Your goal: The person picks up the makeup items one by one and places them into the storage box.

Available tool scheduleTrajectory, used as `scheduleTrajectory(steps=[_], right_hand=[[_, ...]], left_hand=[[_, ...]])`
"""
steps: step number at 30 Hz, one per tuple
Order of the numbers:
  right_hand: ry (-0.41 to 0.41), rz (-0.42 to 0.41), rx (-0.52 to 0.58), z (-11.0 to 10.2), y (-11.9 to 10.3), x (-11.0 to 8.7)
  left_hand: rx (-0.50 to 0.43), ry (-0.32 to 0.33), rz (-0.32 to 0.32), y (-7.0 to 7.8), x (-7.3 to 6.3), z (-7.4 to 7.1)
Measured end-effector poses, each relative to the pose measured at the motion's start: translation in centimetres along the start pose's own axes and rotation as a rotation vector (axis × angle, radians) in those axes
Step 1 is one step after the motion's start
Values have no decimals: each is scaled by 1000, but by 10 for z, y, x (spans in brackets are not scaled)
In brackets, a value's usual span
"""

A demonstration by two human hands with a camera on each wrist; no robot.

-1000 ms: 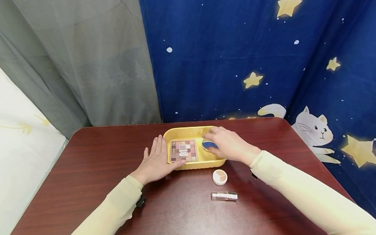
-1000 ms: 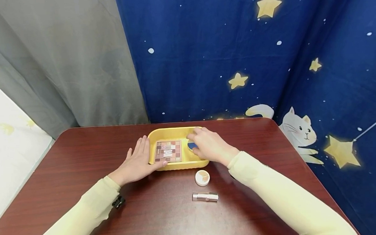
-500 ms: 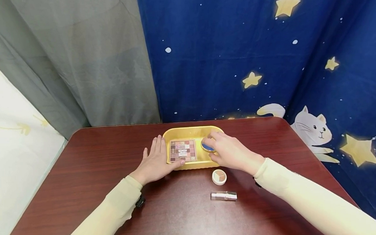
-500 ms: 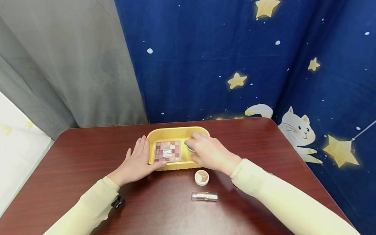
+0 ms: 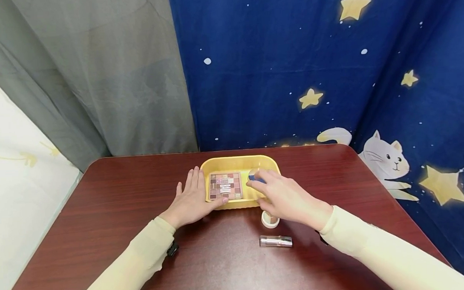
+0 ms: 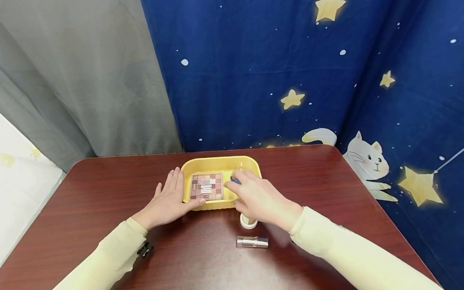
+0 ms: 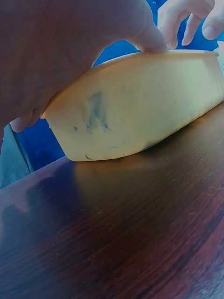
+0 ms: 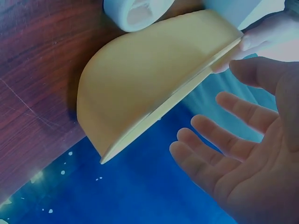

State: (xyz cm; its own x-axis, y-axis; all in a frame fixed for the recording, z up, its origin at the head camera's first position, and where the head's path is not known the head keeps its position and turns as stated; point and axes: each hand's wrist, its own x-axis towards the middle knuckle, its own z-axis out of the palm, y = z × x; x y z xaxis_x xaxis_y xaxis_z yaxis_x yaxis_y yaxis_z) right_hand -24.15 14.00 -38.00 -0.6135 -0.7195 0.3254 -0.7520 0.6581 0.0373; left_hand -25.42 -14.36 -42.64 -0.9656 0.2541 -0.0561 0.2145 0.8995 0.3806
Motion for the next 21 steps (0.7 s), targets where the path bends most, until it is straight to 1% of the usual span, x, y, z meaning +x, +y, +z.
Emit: scheduleTrajectory(steps=[4, 12, 21], right_hand=[[-2, -1, -9, -3, -5, -5], [-17, 4, 25, -5, -16, -18], [19, -19, 10, -5, -24, -29]], left_hand=[[4, 6, -1, 0, 0, -1], [1, -9, -4, 0, -2, 1], [7, 5, -5, 0, -1, 1]])
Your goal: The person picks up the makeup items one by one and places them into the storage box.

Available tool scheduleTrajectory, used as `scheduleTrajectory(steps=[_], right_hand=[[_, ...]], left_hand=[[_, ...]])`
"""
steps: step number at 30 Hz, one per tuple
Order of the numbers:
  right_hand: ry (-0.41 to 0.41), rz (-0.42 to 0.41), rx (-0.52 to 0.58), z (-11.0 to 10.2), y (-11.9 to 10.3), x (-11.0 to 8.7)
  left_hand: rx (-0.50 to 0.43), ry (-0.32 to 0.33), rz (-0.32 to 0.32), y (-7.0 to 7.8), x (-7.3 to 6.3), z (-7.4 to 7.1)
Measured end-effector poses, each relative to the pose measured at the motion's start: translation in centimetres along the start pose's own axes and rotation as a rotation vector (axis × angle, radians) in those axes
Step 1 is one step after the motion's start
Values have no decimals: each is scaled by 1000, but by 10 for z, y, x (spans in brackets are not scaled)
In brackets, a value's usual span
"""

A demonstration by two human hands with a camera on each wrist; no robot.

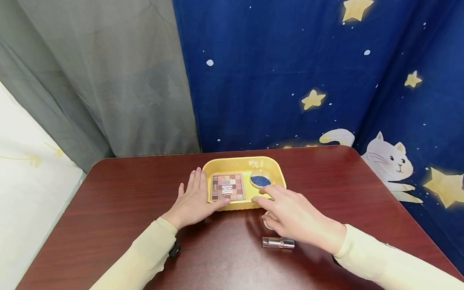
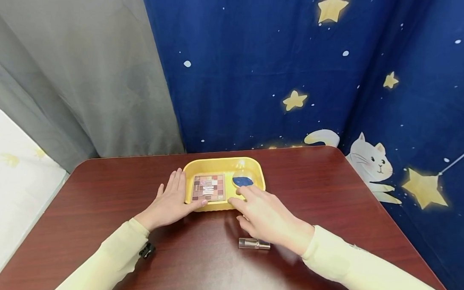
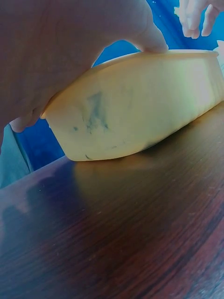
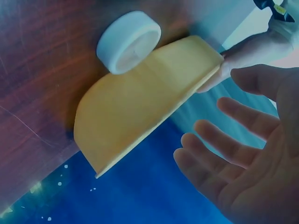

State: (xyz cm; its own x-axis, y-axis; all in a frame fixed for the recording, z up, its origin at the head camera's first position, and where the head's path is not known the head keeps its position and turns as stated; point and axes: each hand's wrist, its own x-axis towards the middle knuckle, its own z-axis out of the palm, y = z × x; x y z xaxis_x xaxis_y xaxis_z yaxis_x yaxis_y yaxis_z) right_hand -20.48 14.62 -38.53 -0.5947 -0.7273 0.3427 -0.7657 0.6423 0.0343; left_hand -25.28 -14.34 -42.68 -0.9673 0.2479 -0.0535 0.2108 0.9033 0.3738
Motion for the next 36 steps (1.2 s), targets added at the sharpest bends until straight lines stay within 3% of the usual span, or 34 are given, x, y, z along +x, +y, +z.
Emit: scheduleTrajectory(steps=[19, 36], right_hand=[[-63, 3, -44, 27, -4, -33], [-25, -2, -5, 30, -4, -51]], left_hand=[[8, -17, -7, 0, 1, 0], [6, -25, -12, 0, 2, 0]])
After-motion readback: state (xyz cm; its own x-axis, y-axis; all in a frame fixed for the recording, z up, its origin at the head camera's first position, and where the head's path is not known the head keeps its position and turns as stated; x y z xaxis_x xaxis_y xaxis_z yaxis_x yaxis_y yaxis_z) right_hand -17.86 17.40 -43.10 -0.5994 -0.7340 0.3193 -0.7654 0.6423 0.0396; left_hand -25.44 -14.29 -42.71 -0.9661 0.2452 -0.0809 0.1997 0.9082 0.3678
